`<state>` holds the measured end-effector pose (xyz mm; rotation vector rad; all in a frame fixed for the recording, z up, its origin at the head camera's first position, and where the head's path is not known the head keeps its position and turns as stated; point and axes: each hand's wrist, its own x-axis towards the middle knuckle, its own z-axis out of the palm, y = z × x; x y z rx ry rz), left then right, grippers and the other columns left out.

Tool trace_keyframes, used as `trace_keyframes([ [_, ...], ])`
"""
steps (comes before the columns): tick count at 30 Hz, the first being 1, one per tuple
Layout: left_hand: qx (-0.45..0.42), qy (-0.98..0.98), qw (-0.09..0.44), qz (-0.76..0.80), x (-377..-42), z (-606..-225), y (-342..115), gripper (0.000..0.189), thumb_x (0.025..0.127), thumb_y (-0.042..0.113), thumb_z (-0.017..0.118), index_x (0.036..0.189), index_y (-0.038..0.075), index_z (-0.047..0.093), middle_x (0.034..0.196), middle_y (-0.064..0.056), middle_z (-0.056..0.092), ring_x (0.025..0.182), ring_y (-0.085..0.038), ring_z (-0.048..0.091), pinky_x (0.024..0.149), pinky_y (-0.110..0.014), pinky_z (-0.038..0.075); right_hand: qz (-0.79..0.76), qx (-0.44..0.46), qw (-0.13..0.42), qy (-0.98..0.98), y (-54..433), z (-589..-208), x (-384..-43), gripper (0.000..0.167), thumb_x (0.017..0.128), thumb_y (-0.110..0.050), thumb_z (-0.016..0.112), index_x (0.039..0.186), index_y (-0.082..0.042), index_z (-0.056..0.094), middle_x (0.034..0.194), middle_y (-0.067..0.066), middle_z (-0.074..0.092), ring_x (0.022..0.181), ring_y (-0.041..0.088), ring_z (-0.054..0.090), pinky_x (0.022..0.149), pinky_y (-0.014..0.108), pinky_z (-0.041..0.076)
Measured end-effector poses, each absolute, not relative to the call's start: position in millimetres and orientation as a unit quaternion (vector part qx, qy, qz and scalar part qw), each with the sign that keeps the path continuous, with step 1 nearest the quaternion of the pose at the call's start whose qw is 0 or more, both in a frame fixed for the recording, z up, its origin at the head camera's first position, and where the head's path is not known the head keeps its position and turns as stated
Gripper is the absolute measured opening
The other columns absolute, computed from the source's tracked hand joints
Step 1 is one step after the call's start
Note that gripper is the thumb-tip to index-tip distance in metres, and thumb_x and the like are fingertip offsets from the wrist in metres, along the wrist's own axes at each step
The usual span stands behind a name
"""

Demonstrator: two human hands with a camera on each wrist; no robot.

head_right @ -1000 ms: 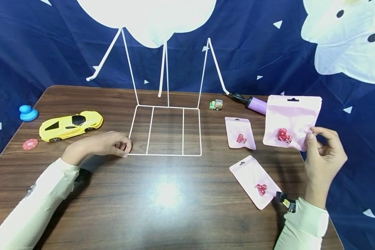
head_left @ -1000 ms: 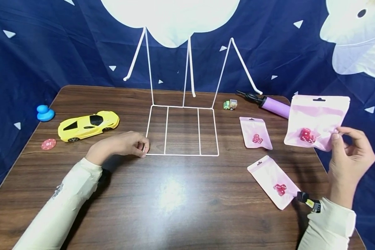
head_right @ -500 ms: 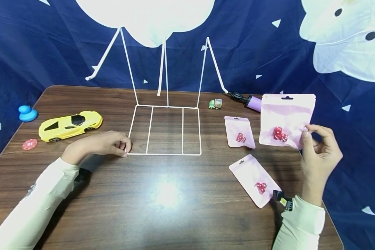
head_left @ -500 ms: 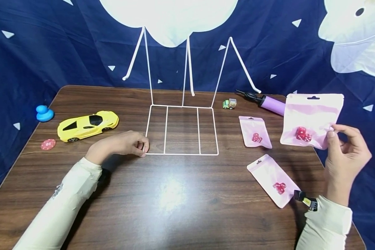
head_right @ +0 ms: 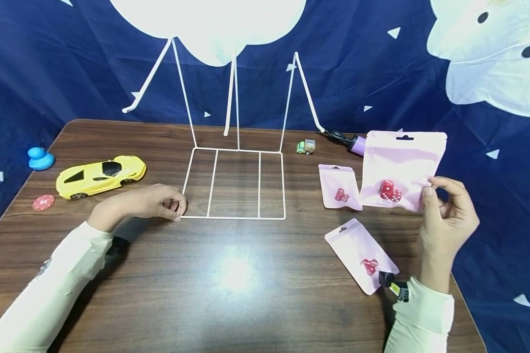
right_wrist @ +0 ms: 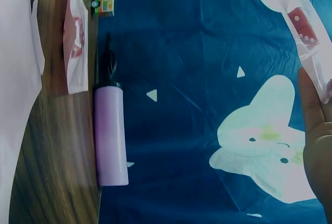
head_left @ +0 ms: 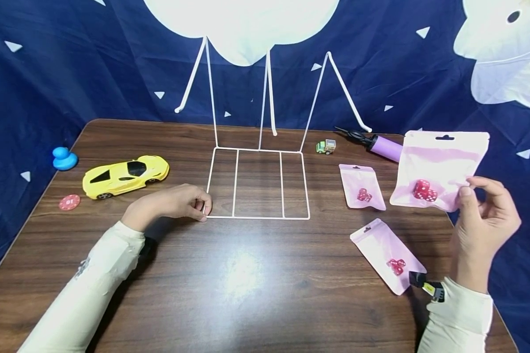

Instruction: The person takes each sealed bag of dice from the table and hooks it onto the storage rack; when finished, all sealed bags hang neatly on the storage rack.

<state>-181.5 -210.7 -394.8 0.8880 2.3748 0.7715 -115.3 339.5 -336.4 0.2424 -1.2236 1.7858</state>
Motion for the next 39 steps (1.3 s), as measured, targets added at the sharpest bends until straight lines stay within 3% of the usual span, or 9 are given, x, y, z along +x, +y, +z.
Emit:
trace_keyframes([
  [5, 0.321, 0.871, 0.246, 0.278, -181.5, -394.5, -210.6, 0.020, 0.090, 0.010, 0.085, 0.084, 0.019, 0.068, 0.076, 0.008, 0.056, 0.072, -0.011, 0.054, 0.068, -0.029, 0.044, 0.733, 0.106, 0.465, -0.484, 332.8, -334.4, -114.8, 0.030, 0.078, 0.022, 0.079, 0.098, 0.035, 0.061, 0.085, 0.023, 0.067, 0.053, 0.014, 0.045, 0.053, 0.017, 0.046],
  [12, 0.322, 0.871, 0.246, 0.277, -181.5, -394.8, -211.3, 0.020, 0.090, 0.009, 0.085, 0.084, 0.019, 0.068, 0.076, 0.007, 0.056, 0.073, -0.012, 0.054, 0.069, -0.029, 0.044, 0.732, 0.099, 0.479, -0.474, 320.1, -330.5, -114.7, 0.025, 0.077, 0.022, 0.077, 0.093, 0.033, 0.062, 0.085, 0.022, 0.069, 0.056, 0.012, 0.039, 0.049, 0.013, 0.037],
  [19, 0.319, 0.870, 0.251, 0.279, -181.4, -395.1, -209.6, 0.020, 0.090, 0.007, 0.084, 0.083, 0.018, 0.068, 0.075, 0.007, 0.056, 0.073, -0.012, 0.054, 0.069, -0.029, 0.044, 0.740, 0.107, 0.485, -0.453, 311.8, -327.1, -109.8, 0.035, 0.075, 0.019, 0.084, 0.093, 0.035, 0.059, 0.085, 0.024, 0.067, 0.074, 0.021, 0.053, 0.052, 0.015, 0.042],
  [24, 0.319, 0.871, 0.250, 0.279, -181.6, -395.1, -209.5, 0.020, 0.090, 0.008, 0.084, 0.084, 0.018, 0.068, 0.075, 0.007, 0.056, 0.073, -0.012, 0.054, 0.069, -0.029, 0.044, 0.744, 0.110, 0.485, -0.446, 301.7, -323.1, -106.7, 0.042, 0.073, 0.017, 0.088, 0.093, 0.035, 0.055, 0.086, 0.024, 0.067, 0.067, 0.018, 0.053, 0.052, 0.015, 0.045],
  [28, 0.320, 0.872, 0.248, 0.276, -182.1, -395.4, -209.7, 0.020, 0.091, 0.009, 0.084, 0.084, 0.019, 0.068, 0.075, 0.007, 0.056, 0.073, -0.012, 0.054, 0.070, -0.030, 0.044, 0.748, 0.106, 0.488, -0.437, 291.3, -321.1, -104.7, 0.042, 0.072, 0.016, 0.089, 0.091, 0.033, 0.056, 0.086, 0.024, 0.066, 0.069, 0.019, 0.055, 0.062, 0.019, 0.049],
  [31, 0.321, 0.871, 0.249, 0.276, -182.2, -395.4, -209.8, 0.020, 0.091, 0.009, 0.084, 0.084, 0.019, 0.068, 0.076, 0.007, 0.056, 0.073, -0.012, 0.054, 0.070, -0.030, 0.044, 0.748, 0.103, 0.493, -0.432, 283.8, -320.0, -104.3, 0.041, 0.072, 0.016, 0.088, 0.090, 0.034, 0.056, 0.086, 0.024, 0.067, 0.081, 0.025, 0.059, 0.073, 0.024, 0.049],
  [39, 0.318, 0.872, 0.250, 0.275, -182.0, -394.7, -209.3, 0.020, 0.091, 0.009, 0.084, 0.084, 0.019, 0.068, 0.076, 0.007, 0.056, 0.074, -0.012, 0.055, 0.070, -0.030, 0.045, 0.749, 0.113, 0.482, -0.440, 272.7, -323.2, -105.0, 0.045, 0.073, 0.011, 0.092, 0.093, 0.032, 0.057, 0.089, 0.023, 0.067, 0.085, 0.024, 0.058, 0.072, 0.023, 0.050],
])
